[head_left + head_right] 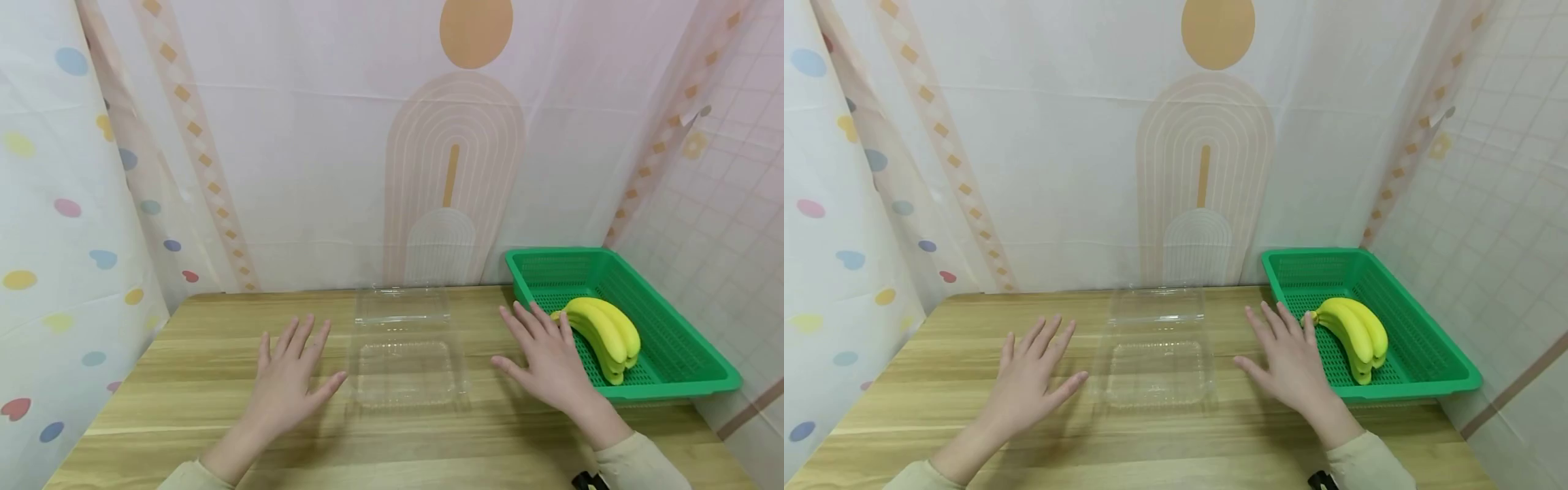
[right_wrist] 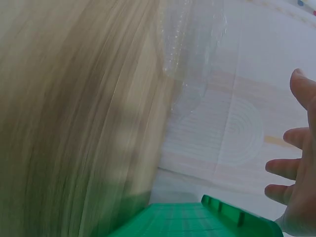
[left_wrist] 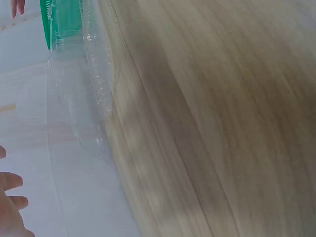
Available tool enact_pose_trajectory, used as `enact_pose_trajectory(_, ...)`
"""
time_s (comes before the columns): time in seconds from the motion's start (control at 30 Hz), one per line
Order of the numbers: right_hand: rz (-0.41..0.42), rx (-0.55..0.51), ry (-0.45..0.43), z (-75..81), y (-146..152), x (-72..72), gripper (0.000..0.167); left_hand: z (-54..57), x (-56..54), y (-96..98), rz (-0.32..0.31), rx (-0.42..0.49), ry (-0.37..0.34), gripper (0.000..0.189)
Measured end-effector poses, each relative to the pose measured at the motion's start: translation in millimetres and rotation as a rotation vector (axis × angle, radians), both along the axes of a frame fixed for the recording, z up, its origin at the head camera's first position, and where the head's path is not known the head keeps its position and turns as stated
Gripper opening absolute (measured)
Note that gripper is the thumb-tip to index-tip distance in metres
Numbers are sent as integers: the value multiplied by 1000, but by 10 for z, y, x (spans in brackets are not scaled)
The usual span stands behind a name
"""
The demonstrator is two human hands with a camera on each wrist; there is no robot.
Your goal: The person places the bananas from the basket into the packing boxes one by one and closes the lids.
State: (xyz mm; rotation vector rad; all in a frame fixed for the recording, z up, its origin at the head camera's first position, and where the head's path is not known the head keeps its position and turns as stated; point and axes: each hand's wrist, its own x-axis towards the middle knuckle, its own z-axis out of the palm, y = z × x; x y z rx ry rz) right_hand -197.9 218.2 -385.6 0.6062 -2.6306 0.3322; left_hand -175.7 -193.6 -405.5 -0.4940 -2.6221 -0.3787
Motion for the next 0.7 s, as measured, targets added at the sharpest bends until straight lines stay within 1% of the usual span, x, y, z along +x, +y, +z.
enact_pose_trajectory(0.3, 9, -48, 56, 21, 87, 35, 79, -46, -9, 29, -49, 50, 136, 77)
enact_pose_trajectory(0.4, 7, -55, 60, 37, 118, 45, 79, -64, -15, 49, -63, 75, 159, 76)
enact_pose_trajectory(0.57, 4, -65, 70, 58, 176, 53, 78, -112, -37, 73, -84, 148, 158, 73)
enact_pose_trajectory(0.63, 3, -69, 76, 61, 203, 49, 78, -121, -39, 90, -86, 189, 139, 71)
enact_pose_trajectory(0.7, -1, -72, 81, 62, 227, 44, 77, -114, -34, 111, -79, 228, 106, 70)
